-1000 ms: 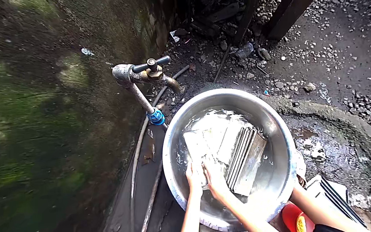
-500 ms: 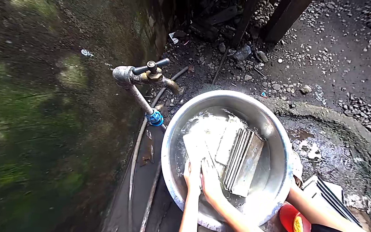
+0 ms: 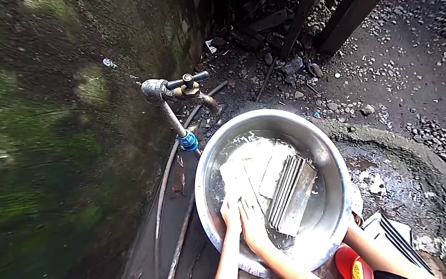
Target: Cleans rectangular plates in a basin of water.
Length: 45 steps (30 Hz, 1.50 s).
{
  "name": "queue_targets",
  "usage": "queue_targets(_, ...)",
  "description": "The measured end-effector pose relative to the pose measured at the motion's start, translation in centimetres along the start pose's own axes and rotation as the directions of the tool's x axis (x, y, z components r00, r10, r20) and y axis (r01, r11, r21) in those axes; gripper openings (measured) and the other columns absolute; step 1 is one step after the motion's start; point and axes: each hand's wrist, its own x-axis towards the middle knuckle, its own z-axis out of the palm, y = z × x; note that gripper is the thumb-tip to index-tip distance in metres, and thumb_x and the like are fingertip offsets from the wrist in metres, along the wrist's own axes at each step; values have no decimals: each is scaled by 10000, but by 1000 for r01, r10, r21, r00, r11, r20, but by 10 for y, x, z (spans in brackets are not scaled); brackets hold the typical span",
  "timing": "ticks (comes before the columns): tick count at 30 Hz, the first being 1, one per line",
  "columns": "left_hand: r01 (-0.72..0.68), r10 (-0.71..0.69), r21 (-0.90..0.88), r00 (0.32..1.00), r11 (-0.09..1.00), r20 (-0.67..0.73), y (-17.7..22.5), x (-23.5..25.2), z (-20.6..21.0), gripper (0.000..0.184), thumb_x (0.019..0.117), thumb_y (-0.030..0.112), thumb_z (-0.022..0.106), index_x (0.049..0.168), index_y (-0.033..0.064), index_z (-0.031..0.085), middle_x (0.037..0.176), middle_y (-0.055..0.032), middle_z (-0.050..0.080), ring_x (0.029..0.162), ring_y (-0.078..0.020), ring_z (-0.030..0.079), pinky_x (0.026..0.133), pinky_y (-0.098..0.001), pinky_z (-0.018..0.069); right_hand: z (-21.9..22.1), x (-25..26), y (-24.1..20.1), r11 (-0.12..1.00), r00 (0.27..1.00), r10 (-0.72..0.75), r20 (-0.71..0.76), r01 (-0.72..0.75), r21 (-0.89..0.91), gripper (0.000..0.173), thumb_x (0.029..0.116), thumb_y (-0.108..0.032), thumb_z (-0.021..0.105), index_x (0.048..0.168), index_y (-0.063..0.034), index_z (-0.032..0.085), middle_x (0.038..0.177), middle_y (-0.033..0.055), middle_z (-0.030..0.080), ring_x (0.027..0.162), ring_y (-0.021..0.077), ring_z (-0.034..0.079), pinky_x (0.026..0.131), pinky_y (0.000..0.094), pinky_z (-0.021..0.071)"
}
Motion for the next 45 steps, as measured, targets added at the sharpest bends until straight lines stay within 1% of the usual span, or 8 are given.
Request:
queue_targets(7,30,-29,-17,999,999,32,-1,-5,1,392,1104,96,386,1433,-104,458,1394,-272,541,1229,-245,561,1066,-374,435,-28,95,1,987,969,157,190,-153,-39,561,1049,-79,346,1607,-44,292,1627,218,348,1490,367,374,1211,490,307)
queue_targets(13,-25,26,25,999,999,-34,1,2,0,340,1081,94,459,1335,-99,574,1233,-247,651,1108,-227,629,999,-373,483,-8,42,1,992,997,32,76,-41,116,555,1053,-180,404,1567,20,352,1662,187,291,1537,344,302,1246,537,246)
queue_targets(17,-4,5,72,1000,997,-22,-4,1,-3,369,1087,93,451,1402,-81,532,1376,-260,588,1287,-286,566,1115,-408,413,-3,21,0,988,989,-45,138,23,154,662,928,-59,521,1565,21,357,1660,172,306,1531,335,316,1234,562,238)
queue_targets(24,71,-71,-6,997,997,-26,3,4,-1,387,1106,123,411,1410,-96,507,1408,-260,555,1272,-263,551,1095,-385,406,-27,74,23,950,902,-299,312,248,191,568,1060,-180,428,1590,-9,316,1681,143,265,1560,288,257,1260,491,203)
queue_targets(32,148,-148,-16,989,989,11,3,-3,2,355,1103,162,437,1340,-66,572,1132,-195,659,931,-168,615,858,-337,512,-13,20,20,995,992,-53,114,42,93,583,1028,-205,355,1574,-2,355,1656,160,322,1529,317,326,1232,542,246)
queue_targets(36,200,-199,-32,980,979,30,7,-6,-1,399,1117,169,389,1409,-77,506,1343,-254,581,1166,-247,583,1019,-392,458,-23,101,16,996,996,19,90,-27,82,585,1057,-257,328,1603,-49,309,1688,167,232,1567,326,219,1255,533,175)
queue_targets(39,177,-177,-21,984,984,-9,6,-3,1,377,1116,161,392,1350,-97,537,1300,-260,586,1131,-253,577,997,-405,460,-25,124,8,997,989,44,144,-52,56,590,1069,-269,311,1612,-43,275,1705,174,155,1577,335,174,1262,506,170)
queue_targets(45,113,-112,18,993,993,-28,6,-2,0,308,1087,93,446,1281,-88,602,1154,-215,651,983,-188,603,902,-349,492,2,12,-3,989,995,77,61,-83,120,615,991,-166,441,1572,14,347,1663,209,275,1541,365,281,1231,563,250)
